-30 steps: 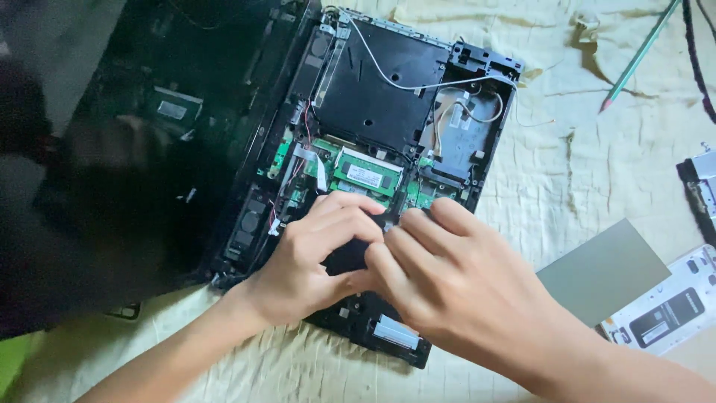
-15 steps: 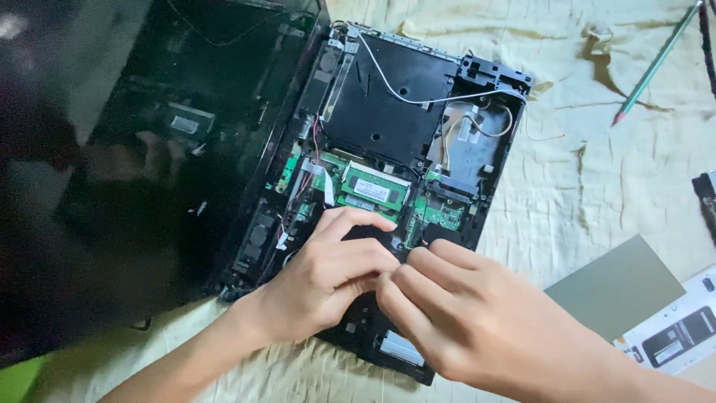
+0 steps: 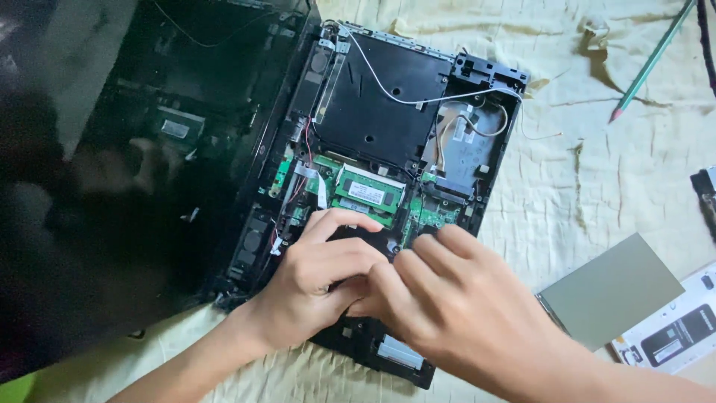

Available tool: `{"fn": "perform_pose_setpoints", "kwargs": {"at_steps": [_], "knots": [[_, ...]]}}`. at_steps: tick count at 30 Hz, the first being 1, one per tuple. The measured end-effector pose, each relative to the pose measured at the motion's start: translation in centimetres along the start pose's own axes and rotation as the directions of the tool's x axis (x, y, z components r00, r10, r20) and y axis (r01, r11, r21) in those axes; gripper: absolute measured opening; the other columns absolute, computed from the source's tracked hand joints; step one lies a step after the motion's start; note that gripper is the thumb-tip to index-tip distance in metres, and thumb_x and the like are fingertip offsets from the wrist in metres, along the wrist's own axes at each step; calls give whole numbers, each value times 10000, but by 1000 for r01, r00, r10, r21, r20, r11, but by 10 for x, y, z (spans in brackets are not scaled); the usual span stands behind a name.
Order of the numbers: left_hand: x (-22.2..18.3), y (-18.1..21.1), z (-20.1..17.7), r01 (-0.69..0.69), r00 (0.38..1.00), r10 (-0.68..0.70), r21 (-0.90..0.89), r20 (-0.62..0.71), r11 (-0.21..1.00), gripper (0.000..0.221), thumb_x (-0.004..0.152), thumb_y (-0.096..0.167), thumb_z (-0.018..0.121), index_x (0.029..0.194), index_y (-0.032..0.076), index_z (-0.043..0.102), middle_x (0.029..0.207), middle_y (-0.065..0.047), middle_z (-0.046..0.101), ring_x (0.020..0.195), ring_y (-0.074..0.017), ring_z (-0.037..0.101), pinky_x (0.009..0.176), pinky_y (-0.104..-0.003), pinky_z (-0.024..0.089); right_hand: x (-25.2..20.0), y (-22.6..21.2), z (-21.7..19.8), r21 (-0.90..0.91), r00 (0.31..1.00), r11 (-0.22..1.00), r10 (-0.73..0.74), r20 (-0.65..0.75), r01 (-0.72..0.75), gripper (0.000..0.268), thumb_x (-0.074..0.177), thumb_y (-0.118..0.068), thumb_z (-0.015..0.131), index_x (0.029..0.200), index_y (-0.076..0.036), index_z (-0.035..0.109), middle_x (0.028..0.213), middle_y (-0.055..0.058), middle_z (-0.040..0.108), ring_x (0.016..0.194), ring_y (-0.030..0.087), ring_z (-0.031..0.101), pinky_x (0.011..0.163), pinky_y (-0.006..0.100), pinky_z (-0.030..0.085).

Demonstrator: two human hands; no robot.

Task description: Connecting internal ribbon cables and installing components inside a laptop chassis.

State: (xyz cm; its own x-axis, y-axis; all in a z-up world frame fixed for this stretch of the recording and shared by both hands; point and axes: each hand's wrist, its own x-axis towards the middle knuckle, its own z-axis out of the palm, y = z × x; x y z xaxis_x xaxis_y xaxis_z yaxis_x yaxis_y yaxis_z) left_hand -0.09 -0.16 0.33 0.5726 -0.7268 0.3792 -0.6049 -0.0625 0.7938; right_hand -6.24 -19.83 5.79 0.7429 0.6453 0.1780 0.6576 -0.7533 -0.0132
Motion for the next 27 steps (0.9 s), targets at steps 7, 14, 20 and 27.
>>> {"fn": "perform_pose_setpoints", "kwargs": {"at_steps": [7,14,20,27], "knots": [[-1,-2,0,-7,998,5,20,68,1000,327,1055,28,369,960,122,668,991,41,719,1140,-374,583,1023,-485,433,-1,15,-26,115,988,981,-153,-19,154,199,1077,-142,516,1214,0,547,868,115,541,687,254,486,598,399,393],[5,6,-3,-26,992,19,51,126,998,301,1064,206,397,1054,2,618,1067,-108,652,1214,-402,552,1039,-552,397,2,12,-21,75,988,986,-151,-8,152,258,1108,-119,505,862,-45,533,738,84,467,592,228,400,555,366,351],[3,5,-1,1,997,-3,25,79,1000,436,1075,433,387,1106,41,575,1078,-123,635,1230,-415,577,1054,-528,429,4,6,-14,54,992,991,-123,-27,125,301,1103,-97,473,803,-92,492,748,73,486,600,228,406,552,359,338],[1,3,0,-43,997,38,84,63,995,355,1092,255,401,908,31,606,934,-78,660,1207,-383,590,1005,-528,408,-1,-1,-2,21,992,998,64,-105,-62,361,1098,-281,633,801,-122,502,662,19,443,582,213,441,496,367,347]]}}
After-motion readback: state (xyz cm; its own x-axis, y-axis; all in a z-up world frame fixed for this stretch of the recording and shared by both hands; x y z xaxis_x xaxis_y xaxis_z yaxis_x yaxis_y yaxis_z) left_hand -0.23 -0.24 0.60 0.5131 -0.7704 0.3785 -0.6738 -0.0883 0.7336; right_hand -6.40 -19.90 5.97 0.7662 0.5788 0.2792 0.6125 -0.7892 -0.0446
